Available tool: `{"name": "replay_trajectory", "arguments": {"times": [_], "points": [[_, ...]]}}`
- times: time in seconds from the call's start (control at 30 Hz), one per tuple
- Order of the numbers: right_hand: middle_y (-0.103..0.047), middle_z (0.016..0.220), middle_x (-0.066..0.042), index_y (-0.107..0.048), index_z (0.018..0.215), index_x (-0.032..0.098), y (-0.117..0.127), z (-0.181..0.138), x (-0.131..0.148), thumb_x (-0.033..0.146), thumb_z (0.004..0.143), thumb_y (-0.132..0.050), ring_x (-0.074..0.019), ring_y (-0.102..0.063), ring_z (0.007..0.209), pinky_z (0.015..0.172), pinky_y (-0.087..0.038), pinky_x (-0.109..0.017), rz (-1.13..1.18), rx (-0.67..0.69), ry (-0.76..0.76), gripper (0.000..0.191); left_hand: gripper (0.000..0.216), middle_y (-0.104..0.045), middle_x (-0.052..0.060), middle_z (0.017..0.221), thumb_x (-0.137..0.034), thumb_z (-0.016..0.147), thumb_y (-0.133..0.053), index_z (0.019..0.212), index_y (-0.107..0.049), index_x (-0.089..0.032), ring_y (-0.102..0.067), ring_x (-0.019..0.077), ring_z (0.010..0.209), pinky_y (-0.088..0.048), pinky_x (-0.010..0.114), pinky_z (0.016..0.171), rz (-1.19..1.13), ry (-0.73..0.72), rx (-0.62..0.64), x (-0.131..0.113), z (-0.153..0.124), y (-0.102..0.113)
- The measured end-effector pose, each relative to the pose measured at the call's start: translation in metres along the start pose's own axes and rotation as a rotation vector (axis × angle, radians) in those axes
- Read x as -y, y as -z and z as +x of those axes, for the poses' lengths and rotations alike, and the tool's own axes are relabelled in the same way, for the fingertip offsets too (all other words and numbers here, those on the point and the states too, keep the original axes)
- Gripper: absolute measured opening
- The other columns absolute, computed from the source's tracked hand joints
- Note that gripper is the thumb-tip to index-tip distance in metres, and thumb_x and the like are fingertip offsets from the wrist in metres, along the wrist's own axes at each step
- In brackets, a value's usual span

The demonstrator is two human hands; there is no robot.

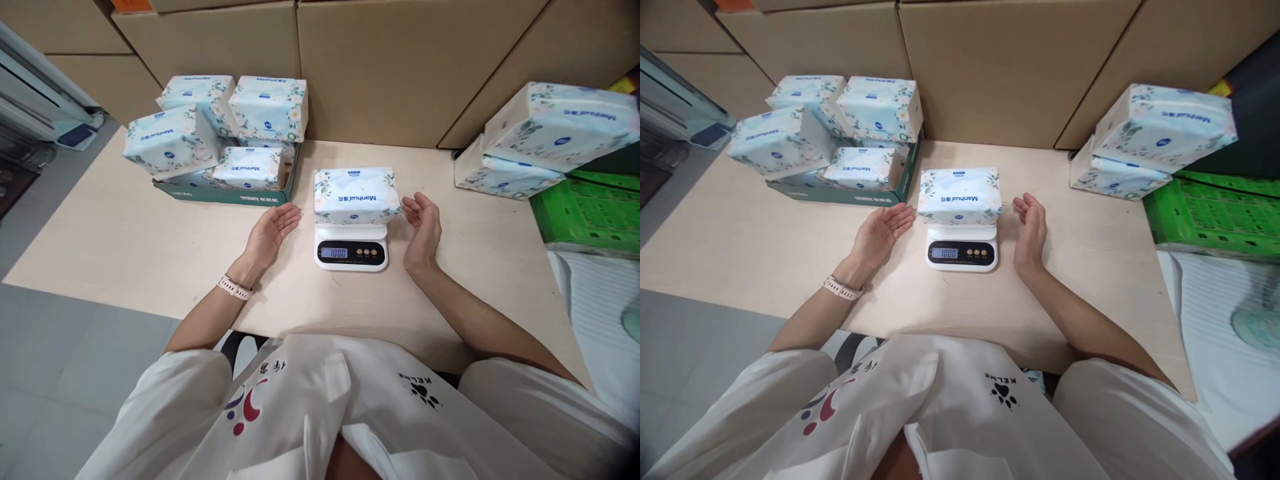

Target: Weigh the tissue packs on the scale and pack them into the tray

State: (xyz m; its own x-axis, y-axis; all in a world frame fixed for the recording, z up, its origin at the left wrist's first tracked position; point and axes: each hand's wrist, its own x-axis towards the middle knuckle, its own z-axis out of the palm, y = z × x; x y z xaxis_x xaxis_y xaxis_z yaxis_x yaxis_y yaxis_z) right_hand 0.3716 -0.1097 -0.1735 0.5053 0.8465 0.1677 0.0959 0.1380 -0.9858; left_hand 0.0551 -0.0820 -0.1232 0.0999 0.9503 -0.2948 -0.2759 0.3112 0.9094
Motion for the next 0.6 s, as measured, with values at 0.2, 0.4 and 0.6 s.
{"name": "replay_trajectory", "arguments": {"times": [0.2, 0.4, 0.6], "points": [[-0.073, 0.137, -0.012, -0.066, 0.138, 0.026, 0.0003, 0.0006, -0.0019, 0.078, 0.102, -0.039, -0.0277, -0.070, 0.133, 0.125, -0.048, -0.057, -0.027, 0.018, 0.004, 0.068, 0.045, -0.074, 0.016, 0.146, -0.050, 0.100, -0.055, 0.123, -0.074, -0.016, -0.067, 0.0283, 0.144, -0.043, 0.046, 0.133, 0.008, -0.001, 0.015, 0.0004, 0.0004, 0.0009], [-0.076, 0.134, -0.010, -0.068, 0.134, 0.027, -0.0004, -0.0015, 0.0020, 0.081, 0.101, -0.039, -0.0275, -0.070, 0.134, 0.125, -0.048, -0.056, -0.041, 0.030, 0.010, 0.070, 0.044, -0.074, 0.017, 0.145, -0.047, 0.102, -0.053, 0.122, -0.074, -0.015, -0.069, 0.0278, 0.141, -0.044, 0.044, 0.132, -0.016, 0.008, -0.005, 0.0003, 0.0009, 0.0006], [-0.078, 0.130, -0.008, -0.072, 0.127, 0.025, -0.0009, -0.0043, 0.0066, 0.082, 0.100, -0.044, -0.0260, -0.073, 0.127, 0.123, -0.051, -0.054, -0.013, 0.057, 0.013, 0.069, 0.048, -0.074, 0.016, 0.146, -0.051, 0.101, -0.052, 0.124, -0.075, -0.016, -0.066, 0.0282, 0.145, -0.042, 0.046, 0.133, 0.002, 0.012, 0.004, -0.0010, -0.0001, -0.0002]]}}
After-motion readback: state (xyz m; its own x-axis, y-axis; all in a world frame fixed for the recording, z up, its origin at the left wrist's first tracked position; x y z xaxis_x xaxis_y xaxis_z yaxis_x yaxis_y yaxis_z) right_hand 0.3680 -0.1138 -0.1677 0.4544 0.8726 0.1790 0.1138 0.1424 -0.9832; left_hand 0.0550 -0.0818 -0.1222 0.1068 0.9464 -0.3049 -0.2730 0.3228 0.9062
